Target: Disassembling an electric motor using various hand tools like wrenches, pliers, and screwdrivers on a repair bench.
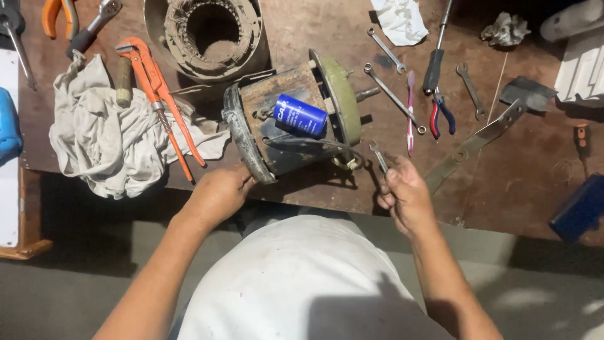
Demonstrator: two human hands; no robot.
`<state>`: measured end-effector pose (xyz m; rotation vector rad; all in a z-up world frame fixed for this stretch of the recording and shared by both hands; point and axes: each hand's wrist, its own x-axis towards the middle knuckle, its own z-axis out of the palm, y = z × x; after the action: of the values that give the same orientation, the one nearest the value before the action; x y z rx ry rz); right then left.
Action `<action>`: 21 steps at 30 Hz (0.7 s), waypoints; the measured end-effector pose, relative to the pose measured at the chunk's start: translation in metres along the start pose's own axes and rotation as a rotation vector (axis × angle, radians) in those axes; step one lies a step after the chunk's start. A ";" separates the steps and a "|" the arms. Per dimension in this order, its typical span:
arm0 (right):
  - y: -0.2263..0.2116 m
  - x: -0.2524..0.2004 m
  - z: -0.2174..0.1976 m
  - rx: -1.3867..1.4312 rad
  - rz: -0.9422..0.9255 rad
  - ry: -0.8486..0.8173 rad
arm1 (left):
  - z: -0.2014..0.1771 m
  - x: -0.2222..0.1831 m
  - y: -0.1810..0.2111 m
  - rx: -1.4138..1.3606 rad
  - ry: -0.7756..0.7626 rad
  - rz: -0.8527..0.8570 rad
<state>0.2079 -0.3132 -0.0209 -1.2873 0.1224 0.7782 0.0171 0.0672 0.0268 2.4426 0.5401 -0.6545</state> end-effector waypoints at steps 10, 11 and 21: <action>0.028 0.061 -0.021 -0.424 0.006 -0.025 | 0.016 -0.009 0.017 0.174 -0.011 -0.175; 0.026 0.059 -0.017 -0.543 -0.106 -0.037 | 0.017 -0.010 0.015 0.198 -0.009 -0.189; 0.052 0.085 -0.007 -0.608 -0.289 -0.116 | 0.010 -0.007 0.025 0.164 0.004 -0.267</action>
<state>0.2440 -0.2775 -0.1071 -1.7764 -0.4162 0.6564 0.0207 0.0409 0.0334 2.5467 0.8550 -0.8314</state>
